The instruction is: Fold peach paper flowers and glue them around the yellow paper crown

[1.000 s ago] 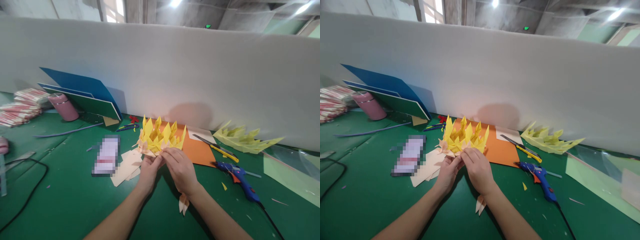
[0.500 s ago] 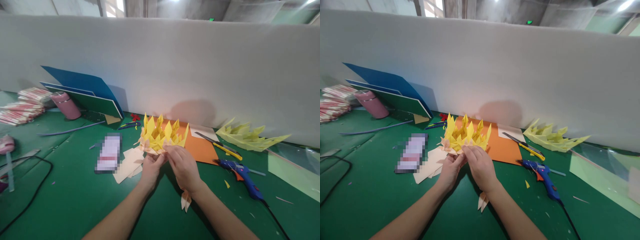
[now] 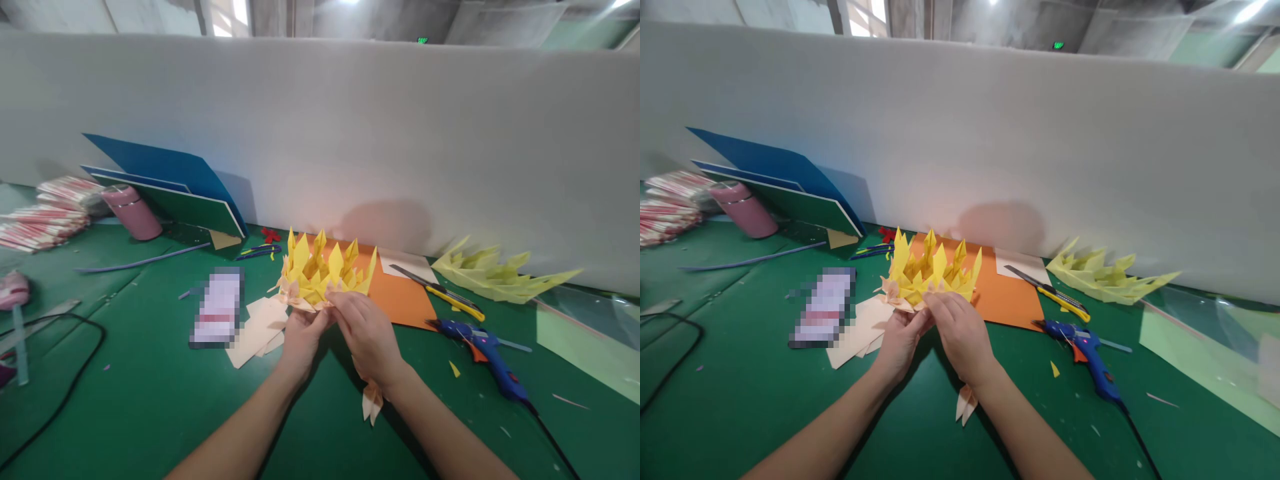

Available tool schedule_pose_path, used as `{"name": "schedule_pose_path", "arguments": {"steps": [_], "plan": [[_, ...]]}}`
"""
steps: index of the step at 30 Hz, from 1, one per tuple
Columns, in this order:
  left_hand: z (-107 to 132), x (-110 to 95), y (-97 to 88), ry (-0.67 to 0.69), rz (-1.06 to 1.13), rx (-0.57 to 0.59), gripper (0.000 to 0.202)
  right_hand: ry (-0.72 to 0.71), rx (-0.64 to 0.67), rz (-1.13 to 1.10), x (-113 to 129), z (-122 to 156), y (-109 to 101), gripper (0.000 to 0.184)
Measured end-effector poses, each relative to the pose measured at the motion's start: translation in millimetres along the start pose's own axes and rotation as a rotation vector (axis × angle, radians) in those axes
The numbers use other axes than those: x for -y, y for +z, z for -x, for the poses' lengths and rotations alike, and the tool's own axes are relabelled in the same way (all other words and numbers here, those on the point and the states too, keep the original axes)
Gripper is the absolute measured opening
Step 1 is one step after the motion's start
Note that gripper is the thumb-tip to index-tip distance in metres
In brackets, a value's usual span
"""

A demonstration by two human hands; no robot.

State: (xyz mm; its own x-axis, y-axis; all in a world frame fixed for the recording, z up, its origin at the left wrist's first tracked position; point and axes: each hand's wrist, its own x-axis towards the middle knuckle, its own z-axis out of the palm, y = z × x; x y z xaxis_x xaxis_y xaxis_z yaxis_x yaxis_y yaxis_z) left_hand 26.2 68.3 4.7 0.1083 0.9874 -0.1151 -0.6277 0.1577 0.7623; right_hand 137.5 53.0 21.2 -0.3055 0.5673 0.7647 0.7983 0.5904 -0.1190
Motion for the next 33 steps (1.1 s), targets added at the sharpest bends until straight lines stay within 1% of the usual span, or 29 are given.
{"name": "schedule_pose_path", "arguments": {"steps": [5, 12, 16, 21, 26, 33], "plan": [[0.6, -0.1, -0.1, 0.010, -0.015, 0.005, 0.050, 0.005, -0.010, 0.004, -0.3, 0.3, 1.0, 0.022], [-0.7, 0.7, -1.0, 0.007, -0.003, -0.010, 0.044, 0.049, -0.016, -0.045, 0.3, -1.0, -0.9, 0.022], [-1.6, 0.8, -2.8, -0.011, -0.028, -0.019, 0.039, 0.087, 0.025, -0.086, -0.7, -0.9, -2.0, 0.023], [-1.2, -0.1, -2.2, -0.020, -0.017, -0.015, 0.039, 0.163, 0.065, -0.126, -2.4, 0.9, -0.3, 0.026], [-0.2, 1.4, -2.9, -0.023, -0.005, -0.007, 0.039, 0.159, 0.060, -0.116, -2.4, 1.9, 0.4, 0.027], [-0.6, 1.3, -1.8, -0.035, 0.007, -0.003, 0.042, 0.140, 0.051, -0.097, -2.4, 1.9, 0.4, 0.025]]}}
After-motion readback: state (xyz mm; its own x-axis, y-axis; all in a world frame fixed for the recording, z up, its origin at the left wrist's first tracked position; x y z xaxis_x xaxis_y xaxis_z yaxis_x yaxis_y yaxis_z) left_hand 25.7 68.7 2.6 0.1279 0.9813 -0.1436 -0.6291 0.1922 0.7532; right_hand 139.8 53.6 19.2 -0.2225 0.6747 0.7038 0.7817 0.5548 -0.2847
